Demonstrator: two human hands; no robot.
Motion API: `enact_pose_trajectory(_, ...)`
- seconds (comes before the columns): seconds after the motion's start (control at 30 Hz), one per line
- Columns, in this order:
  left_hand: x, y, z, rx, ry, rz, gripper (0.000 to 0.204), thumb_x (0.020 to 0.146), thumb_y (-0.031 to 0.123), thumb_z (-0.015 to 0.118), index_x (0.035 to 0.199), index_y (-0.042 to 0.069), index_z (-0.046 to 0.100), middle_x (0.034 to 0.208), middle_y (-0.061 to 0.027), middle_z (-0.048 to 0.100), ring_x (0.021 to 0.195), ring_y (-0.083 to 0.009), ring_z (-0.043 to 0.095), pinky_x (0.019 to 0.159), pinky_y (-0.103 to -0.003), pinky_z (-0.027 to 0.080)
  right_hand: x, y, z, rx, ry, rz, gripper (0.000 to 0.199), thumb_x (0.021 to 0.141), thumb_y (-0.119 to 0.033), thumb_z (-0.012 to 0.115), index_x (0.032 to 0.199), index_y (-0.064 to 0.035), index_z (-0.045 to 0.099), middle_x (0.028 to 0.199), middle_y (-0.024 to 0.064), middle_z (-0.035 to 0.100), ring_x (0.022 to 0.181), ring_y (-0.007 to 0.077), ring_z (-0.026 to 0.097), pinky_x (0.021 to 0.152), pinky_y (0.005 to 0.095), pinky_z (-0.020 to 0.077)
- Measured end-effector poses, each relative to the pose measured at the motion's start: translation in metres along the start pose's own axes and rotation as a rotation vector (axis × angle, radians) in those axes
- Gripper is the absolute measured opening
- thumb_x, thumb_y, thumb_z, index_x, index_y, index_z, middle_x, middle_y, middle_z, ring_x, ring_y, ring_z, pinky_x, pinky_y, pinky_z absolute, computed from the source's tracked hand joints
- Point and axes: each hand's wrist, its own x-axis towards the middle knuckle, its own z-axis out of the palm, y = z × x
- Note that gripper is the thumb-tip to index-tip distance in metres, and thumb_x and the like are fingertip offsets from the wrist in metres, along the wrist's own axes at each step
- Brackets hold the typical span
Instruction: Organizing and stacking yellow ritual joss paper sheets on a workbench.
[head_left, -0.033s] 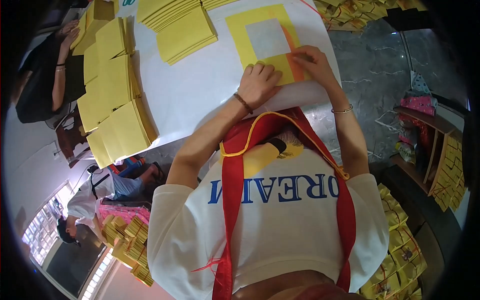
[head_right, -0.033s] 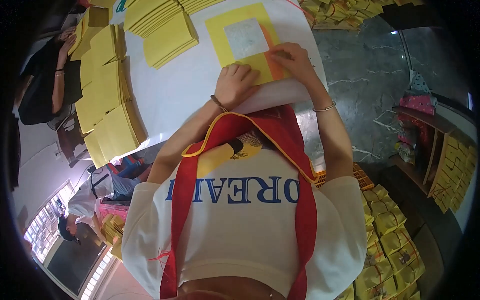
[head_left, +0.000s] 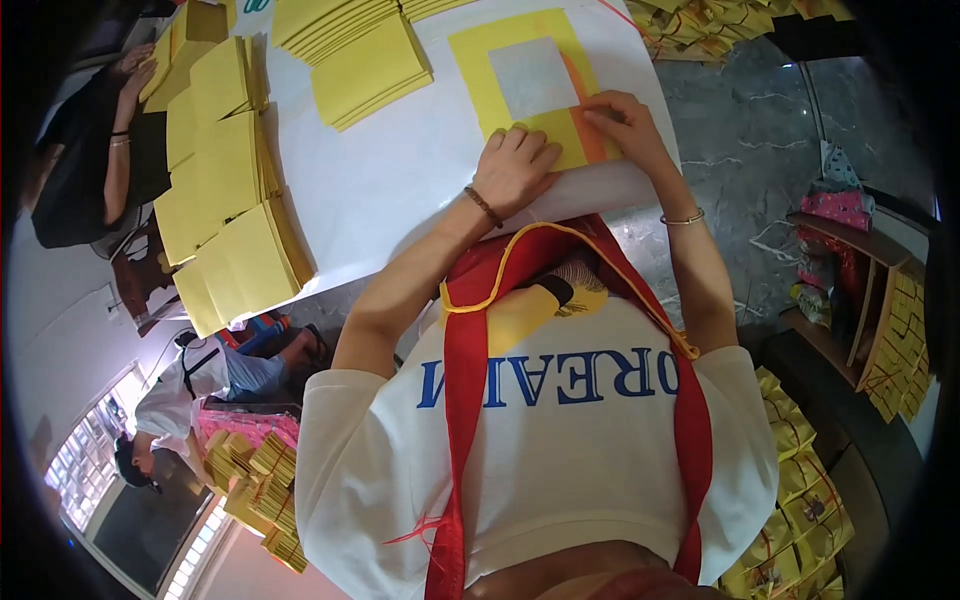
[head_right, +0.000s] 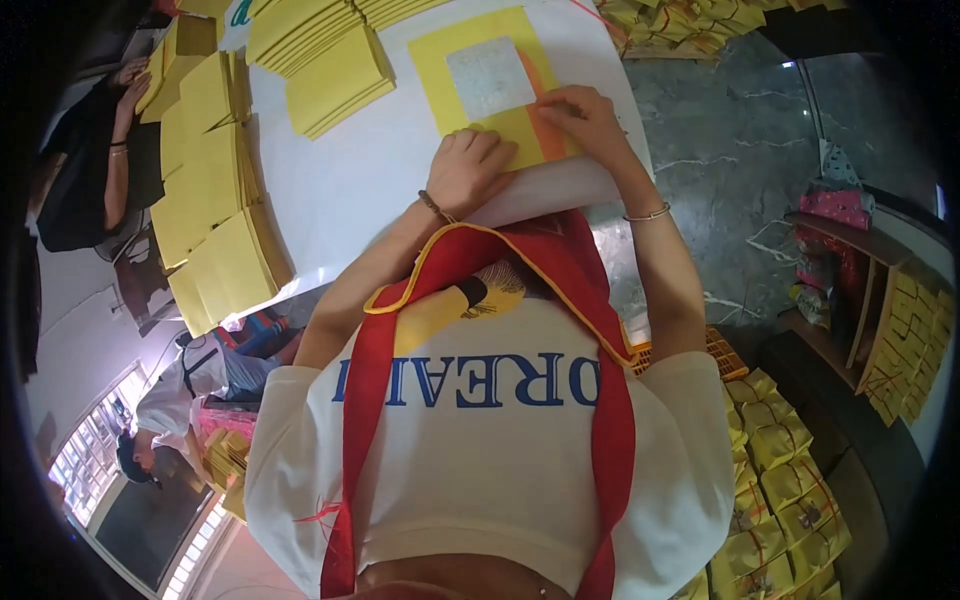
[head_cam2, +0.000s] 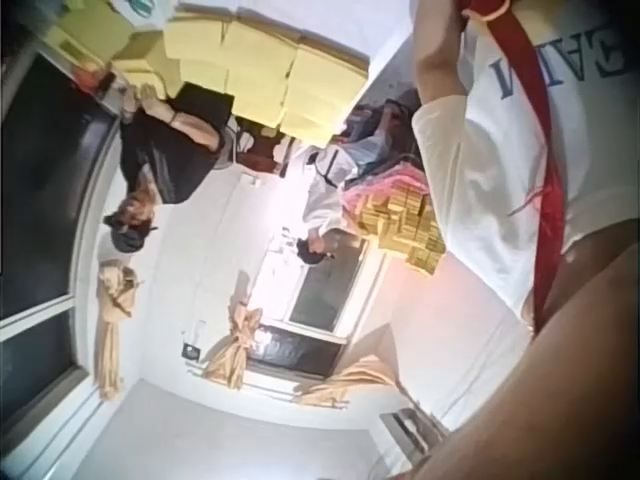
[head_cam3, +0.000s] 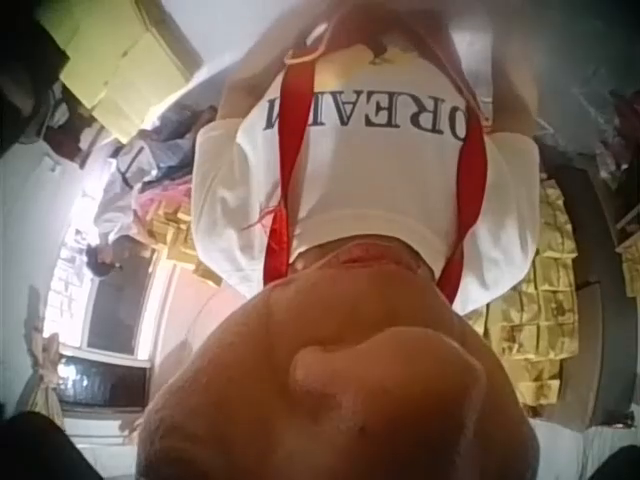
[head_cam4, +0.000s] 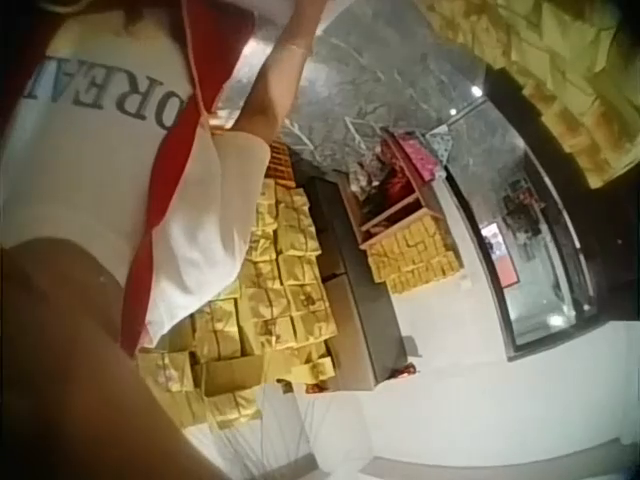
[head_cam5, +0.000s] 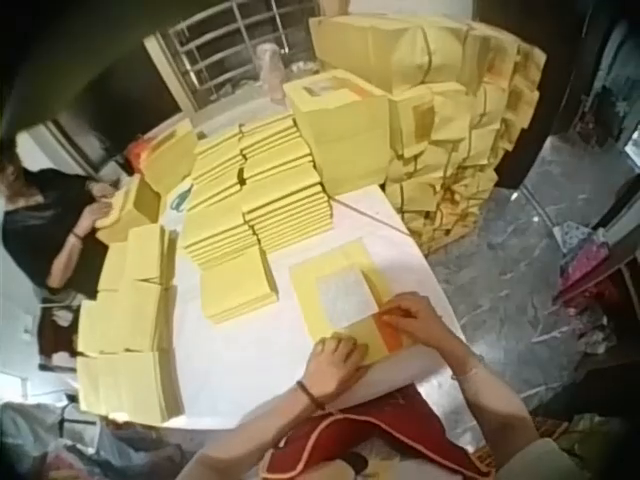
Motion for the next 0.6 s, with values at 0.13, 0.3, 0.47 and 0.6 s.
enact_pose_trajectory(0.13,0.004,-0.010,-0.002,-0.211,0.032,-0.038,0.022,0.074,0.019,0.067,0.093,0.008,0.064,0.090,-0.0063,0.060,0.084,-0.0244,0.056,0.069,-0.035,0.045,0.000,0.007,-0.002,0.136,0.038,0.029,0.023,0.088,-0.023,0.056,0.096,-0.0027,0.065,0.094,0.0057,0.061,0.093,0.0136,0.055,0.083,0.0260,0.0423)
enact_pose_trajectory(0.3,0.011,-0.012,-0.005,-0.391,0.065,-0.169,0.014,0.079,0.017,0.063,0.085,0.005,0.064,0.080,-0.0092,0.062,0.077,-0.0267,0.058,0.067,-0.036,0.047,0.005,0.011,-0.004,0.141,-0.006,0.108,0.032,0.093,-0.028,0.049,0.099,-0.0005,0.064,0.099,0.0063,0.060,0.096,0.0138,0.054,0.086,0.0260,0.0405)
enact_pose_trajectory(0.47,0.015,-0.009,-0.007,-0.362,0.018,-0.299,0.013,0.081,0.016,0.061,0.081,0.004,0.063,0.078,-0.0099,0.062,0.077,-0.0280,0.058,0.066,-0.037,0.047,0.005,0.009,-0.003,0.123,0.031,0.088,0.032,0.093,-0.028,0.049,0.097,-0.0007,0.065,0.101,0.0070,0.059,0.097,0.0149,0.053,0.087,0.0265,0.0402)
enact_pose_trajectory(0.6,0.017,-0.011,-0.009,-0.376,-0.052,-0.386,0.014,0.081,0.017,0.059,0.081,0.003,0.063,0.078,-0.0102,0.062,0.075,-0.0284,0.058,0.066,-0.037,0.046,0.007,0.005,-0.005,0.095,0.005,0.079,0.031,0.093,-0.027,0.049,0.098,-0.0004,0.065,0.103,0.0071,0.058,0.098,0.0153,0.053,0.086,0.0265,0.0399)
